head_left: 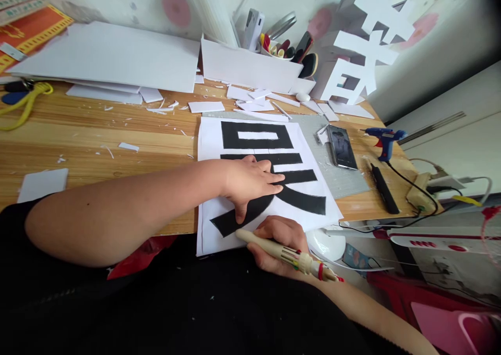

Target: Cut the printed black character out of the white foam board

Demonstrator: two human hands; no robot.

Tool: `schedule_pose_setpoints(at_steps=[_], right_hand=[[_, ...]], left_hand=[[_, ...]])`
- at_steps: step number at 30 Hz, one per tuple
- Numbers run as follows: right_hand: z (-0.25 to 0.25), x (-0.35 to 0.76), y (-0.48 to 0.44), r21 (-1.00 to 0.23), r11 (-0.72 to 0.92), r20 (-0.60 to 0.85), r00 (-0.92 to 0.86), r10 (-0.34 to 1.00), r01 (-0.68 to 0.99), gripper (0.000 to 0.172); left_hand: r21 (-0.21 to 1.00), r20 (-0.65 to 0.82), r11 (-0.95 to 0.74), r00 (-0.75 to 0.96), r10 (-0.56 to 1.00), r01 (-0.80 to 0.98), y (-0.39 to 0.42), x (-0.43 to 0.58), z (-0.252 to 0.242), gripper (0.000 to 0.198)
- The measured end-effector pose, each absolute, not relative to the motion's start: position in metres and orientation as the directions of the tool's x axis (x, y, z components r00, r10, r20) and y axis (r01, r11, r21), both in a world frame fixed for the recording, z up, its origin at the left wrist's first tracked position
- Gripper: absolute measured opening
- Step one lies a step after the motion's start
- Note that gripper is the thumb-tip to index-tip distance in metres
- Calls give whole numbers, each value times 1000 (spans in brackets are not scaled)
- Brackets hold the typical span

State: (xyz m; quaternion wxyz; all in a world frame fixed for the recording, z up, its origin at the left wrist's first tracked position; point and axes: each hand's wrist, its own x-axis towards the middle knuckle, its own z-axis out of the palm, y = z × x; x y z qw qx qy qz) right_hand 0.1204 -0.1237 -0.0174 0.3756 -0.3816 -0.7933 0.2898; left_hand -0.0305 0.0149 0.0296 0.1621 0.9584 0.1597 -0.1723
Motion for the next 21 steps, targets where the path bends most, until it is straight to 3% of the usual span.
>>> schedule_pose_setpoints(at_steps=[8, 21], right_hand=[[-14, 130, -123, -731, 530, 390, -375, 841, 430, 14], [-13, 146, -125, -761, 331, 298, -153, 942, 558, 17]], left_hand=[[254, -400, -894, 882, 250, 368, 14, -30, 32, 116], [222, -394, -907, 884, 251, 357, 14, -30, 32, 115]])
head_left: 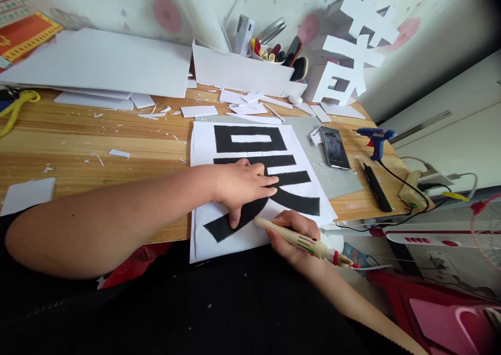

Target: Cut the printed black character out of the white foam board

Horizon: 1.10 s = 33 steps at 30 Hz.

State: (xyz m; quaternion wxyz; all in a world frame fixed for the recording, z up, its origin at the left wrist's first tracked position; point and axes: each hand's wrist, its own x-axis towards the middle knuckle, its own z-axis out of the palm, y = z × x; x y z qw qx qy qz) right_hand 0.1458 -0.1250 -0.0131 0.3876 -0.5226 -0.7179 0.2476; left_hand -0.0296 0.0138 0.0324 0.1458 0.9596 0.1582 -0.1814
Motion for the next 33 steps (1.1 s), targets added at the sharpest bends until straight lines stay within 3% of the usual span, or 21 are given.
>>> schedule_pose_setpoints(at_steps=[8, 14, 18, 21, 26, 33], right_hand=[[-20, 148, -124, -798, 232, 250, -44, 967, 556, 21], [-24, 156, -122, -888, 152, 163, -12, 987, 433, 24], [-15, 145, -116, -958, 159, 121, -164, 979, 239, 24], [-8, 123, -110, -961, 229, 177, -291, 940, 156, 20], [-7, 93, -105, -919, 333, 213, -446, 869, 211, 19], [-9, 89, -106, -922, 245, 113, -398, 911, 299, 14]], left_hand=[[225, -388, -907, 886, 253, 357, 14, -30, 32, 114], [269, -342, -898, 906, 250, 350, 16, -31, 29, 110], [287, -337, -895, 910, 240, 342, 17, -31, 29, 105], [285, -341, -892, 906, 249, 352, 15, -31, 31, 100], [231, -329, -918, 914, 239, 323, 16, -33, 31, 84], [329, -273, -879, 926, 261, 345, 24, -32, 24, 65]])
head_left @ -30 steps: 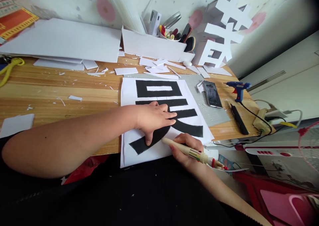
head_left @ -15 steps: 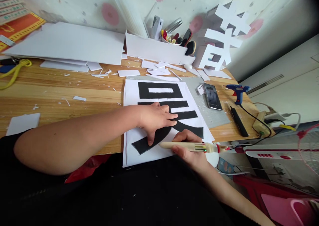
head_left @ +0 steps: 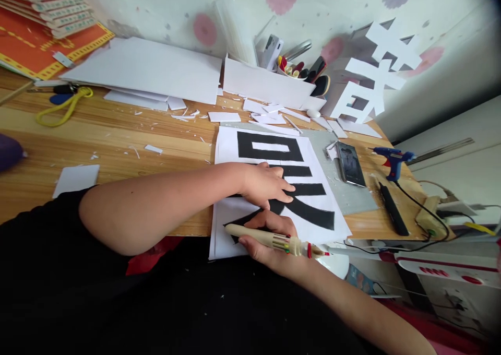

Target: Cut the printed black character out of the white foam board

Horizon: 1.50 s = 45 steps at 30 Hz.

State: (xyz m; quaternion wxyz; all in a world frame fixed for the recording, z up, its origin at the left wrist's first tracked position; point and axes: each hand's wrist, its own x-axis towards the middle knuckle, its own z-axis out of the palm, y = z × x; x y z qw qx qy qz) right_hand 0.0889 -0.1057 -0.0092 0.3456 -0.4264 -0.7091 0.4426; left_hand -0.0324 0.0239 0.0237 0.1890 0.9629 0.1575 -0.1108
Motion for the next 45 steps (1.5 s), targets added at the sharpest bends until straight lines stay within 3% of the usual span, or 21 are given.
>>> schedule_pose_setpoints(at_steps=[21, 37, 45], right_hand=[[-4, 87, -99, -913, 206, 36, -433, 901, 352, 18], [-2, 91, -98, -912, 201, 8, -474, 880, 357, 20], [-7, 89, -101, -957, 169, 89, -315, 945, 237, 17]], left_hand=[[265, -310, -908, 920, 239, 325, 25, -30, 25, 67], [330, -258, -879, 929, 265, 343, 24, -32, 25, 65], [311, -316, -883, 914, 254, 352, 26, -32, 29, 63]])
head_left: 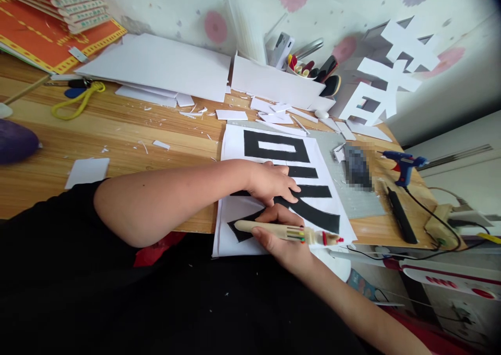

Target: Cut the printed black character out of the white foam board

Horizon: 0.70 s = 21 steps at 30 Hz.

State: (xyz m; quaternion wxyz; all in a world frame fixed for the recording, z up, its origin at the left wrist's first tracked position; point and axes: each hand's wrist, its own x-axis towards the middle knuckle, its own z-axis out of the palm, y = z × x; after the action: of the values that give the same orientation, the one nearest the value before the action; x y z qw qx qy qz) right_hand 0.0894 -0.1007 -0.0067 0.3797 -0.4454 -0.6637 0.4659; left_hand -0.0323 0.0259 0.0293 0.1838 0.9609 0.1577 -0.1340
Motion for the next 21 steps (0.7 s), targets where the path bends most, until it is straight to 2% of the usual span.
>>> schedule_pose_setpoints(at_steps=[6, 13, 21], right_hand=[[-13, 85, -104, -900, 312, 176, -401, 899, 304, 16], [-18, 84, -105, -837, 418, 244, -444, 862, 352, 17], [-17, 88, -109, -796, 447, 273, -417, 867, 409, 19]], left_hand=[[355, -268, -881, 937, 224, 312, 34, -34, 17, 68], [410, -266, -840, 927, 264, 357, 36, -36, 17, 67], [489, -284, -781, 917, 280, 389, 35, -36, 18, 67]])
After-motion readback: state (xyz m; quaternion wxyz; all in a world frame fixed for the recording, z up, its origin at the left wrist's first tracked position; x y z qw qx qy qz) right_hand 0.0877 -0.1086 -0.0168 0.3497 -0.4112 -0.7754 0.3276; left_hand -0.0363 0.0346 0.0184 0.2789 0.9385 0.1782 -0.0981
